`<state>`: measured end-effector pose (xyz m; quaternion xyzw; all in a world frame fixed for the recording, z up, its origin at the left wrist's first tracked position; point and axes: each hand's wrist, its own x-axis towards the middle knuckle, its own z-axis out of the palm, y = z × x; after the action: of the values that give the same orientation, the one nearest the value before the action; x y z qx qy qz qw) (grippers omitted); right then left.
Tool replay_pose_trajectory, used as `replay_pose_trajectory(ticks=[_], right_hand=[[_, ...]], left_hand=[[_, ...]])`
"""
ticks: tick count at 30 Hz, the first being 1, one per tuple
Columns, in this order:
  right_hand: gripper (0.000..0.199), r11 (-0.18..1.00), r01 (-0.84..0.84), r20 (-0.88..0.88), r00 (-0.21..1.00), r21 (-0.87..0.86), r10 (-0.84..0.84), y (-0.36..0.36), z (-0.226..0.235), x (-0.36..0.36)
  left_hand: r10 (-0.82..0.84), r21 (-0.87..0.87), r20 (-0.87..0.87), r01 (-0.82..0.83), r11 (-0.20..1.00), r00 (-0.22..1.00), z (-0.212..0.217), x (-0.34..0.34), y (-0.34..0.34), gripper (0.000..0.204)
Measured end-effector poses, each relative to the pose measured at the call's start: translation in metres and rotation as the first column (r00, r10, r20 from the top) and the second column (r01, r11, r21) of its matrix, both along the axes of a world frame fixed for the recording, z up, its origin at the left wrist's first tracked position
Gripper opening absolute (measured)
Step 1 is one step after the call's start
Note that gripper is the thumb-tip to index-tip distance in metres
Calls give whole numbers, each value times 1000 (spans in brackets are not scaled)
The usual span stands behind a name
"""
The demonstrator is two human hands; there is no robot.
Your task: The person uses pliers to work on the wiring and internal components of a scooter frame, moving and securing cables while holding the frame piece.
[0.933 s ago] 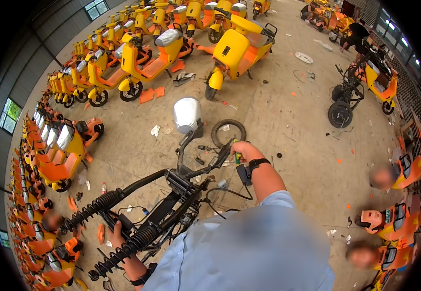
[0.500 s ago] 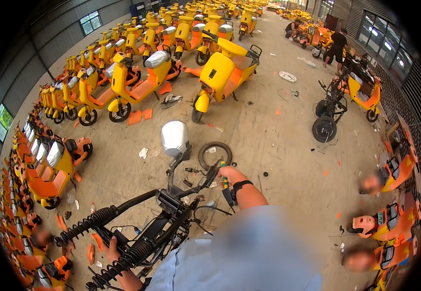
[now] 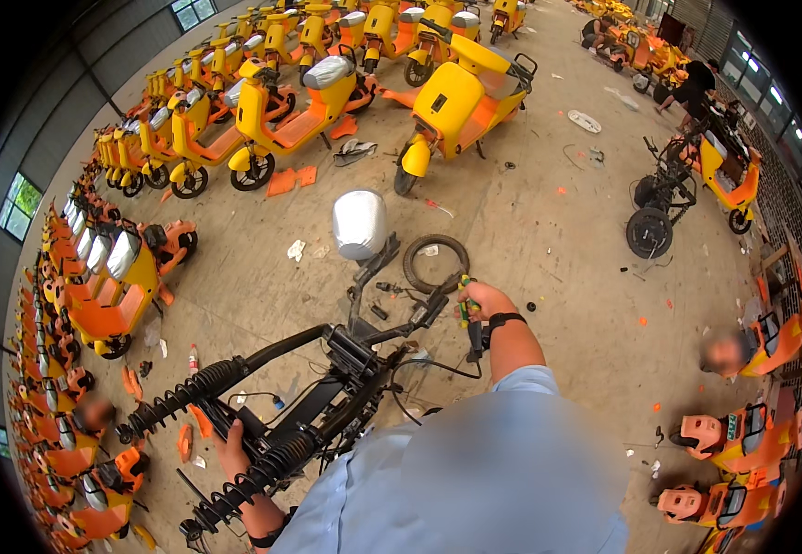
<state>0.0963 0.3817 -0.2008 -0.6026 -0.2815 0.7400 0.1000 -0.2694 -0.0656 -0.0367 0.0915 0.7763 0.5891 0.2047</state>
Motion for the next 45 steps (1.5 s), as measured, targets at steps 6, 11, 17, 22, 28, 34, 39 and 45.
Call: replay_pose_trajectory(ticks=[6,11,17,22,28,34,39,45], right_hand=[[15,997,60,-42,997,55,-58,-4,-16,12],[11,973,-28,-95,994,227,51,3,-63,29],[17,980,22,196,979,198,-62,-61,-144,34],[30,423,-905,649,349,46,676,-175,-173,121],[33,493,-864,649,316,-105,692,-262,-156,180],[39,721,-692,619,549,-41,562,-288,-148,188],[29,570,-715,519,693,404,501,-279,-119,146],[42,864,496,-720,630,83,-292,-281,49,72]], left_hand=[[-16,37,55,14,999,998,9,3,6,54],[24,64,47,-27,998,999,20,12,21,56],[20,123,31,-24,992,999,2,-2,14,64],[15,151,-1,-14,988,1000,-22,-23,6,64],[59,107,36,-63,992,998,19,7,19,47],[108,258,31,-113,960,994,21,9,30,37],[158,252,-90,-131,959,983,-49,-38,34,40],[-39,180,22,35,983,999,-87,-75,24,74]])
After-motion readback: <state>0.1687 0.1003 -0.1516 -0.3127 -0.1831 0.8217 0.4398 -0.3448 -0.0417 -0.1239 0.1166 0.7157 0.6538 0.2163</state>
